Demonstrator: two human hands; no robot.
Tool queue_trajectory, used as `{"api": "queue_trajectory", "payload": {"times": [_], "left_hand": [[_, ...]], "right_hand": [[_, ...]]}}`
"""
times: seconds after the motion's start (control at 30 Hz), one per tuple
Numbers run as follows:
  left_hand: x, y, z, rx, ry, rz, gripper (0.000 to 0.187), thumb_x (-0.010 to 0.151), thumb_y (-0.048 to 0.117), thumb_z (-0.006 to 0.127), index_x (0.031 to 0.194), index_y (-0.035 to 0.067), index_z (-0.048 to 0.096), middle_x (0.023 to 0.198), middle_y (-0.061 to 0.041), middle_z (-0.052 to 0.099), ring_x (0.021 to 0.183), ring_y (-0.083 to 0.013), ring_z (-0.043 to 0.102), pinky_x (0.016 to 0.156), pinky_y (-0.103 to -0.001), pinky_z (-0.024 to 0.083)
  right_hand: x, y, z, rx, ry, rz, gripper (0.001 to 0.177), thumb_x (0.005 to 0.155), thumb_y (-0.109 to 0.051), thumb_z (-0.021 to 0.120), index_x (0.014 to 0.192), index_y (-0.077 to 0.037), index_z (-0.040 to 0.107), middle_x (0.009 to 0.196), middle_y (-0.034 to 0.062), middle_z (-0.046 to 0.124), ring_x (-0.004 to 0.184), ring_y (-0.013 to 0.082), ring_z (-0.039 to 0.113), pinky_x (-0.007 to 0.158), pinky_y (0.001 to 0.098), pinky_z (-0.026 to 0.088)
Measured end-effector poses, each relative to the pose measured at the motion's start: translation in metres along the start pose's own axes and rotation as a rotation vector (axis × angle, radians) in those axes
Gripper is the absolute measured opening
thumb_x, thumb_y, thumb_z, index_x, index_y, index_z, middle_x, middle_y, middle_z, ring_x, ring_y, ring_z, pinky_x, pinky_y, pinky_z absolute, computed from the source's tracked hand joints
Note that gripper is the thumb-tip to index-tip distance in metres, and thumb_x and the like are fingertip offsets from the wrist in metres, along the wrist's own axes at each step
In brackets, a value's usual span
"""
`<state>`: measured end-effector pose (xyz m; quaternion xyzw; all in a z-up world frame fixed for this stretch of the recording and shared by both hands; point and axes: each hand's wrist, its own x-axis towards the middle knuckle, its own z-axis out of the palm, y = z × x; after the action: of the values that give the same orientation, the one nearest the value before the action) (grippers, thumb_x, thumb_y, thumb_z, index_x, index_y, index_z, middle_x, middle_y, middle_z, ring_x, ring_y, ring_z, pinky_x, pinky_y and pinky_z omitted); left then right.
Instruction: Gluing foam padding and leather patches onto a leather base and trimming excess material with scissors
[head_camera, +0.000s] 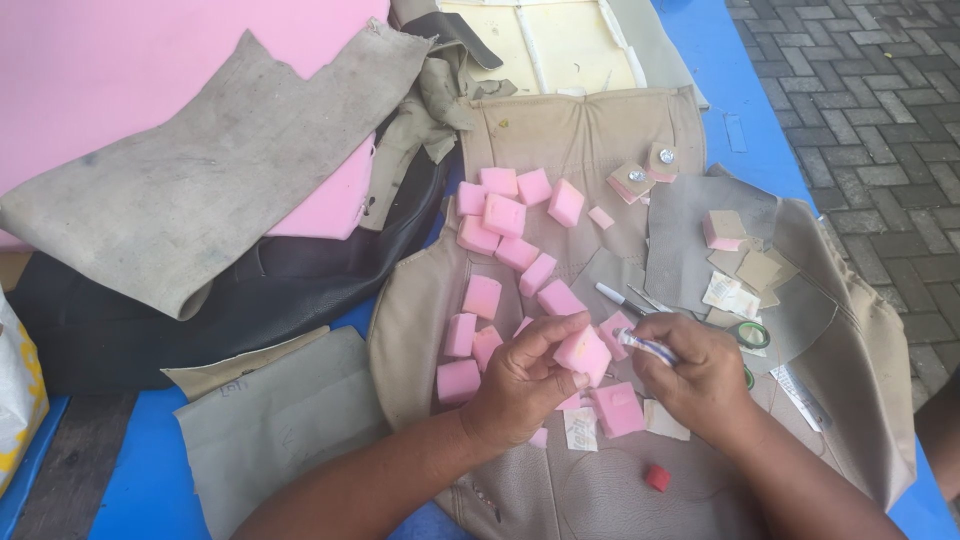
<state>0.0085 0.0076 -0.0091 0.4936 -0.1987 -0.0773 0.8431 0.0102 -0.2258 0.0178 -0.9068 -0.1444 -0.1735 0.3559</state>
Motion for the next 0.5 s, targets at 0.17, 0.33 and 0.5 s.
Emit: {"api": "queue_trajectory", "payload": {"times": [0.17,0.33,0.5], "left_hand": [[-0.003,-0.029,-0.005,-0.094,-0.037,-0.012,0.068,0.089,-0.001,0.071,0.151,-0.004,0.043,0.132,-0.019,0.055,0.125,-0.0285,0.060,0.102,-0.042,0.056],[0.002,-0.023,-0.002,-0.179,0.053,-0.310,0.062,0.087,0.013,0.080,0.139,0.002,0.048,0.119,-0.013,0.062,0.106,-0.0168,0.068,0.087,-0.027,0.064],[0.004,-0.023,-0.007,-0.147,0.120,-0.386,0.053,0.085,0.015,0.078,0.132,0.007,0.055,0.117,-0.011,0.069,0.100,-0.0171,0.070,0.081,-0.029,0.063]], "right_hand": [[0.034,0.022,-0.002,0.188,0.012,0.358,0.026,0.082,0.005,0.066,0.107,0.007,0.063,0.070,0.0239,0.063,0.060,0.0307,0.054,0.058,0.0445,0.044],[0.042,0.030,0.005,-0.066,-0.100,0.460,0.038,0.098,-0.007,0.054,0.136,-0.007,0.058,0.092,0.0230,0.073,0.084,0.0427,0.071,0.076,0.0513,0.053],[0.042,0.024,0.006,-0.334,-0.084,0.227,0.040,0.091,-0.008,0.068,0.130,-0.014,0.067,0.117,0.0128,0.070,0.102,0.0349,0.071,0.078,0.0503,0.058]]}}
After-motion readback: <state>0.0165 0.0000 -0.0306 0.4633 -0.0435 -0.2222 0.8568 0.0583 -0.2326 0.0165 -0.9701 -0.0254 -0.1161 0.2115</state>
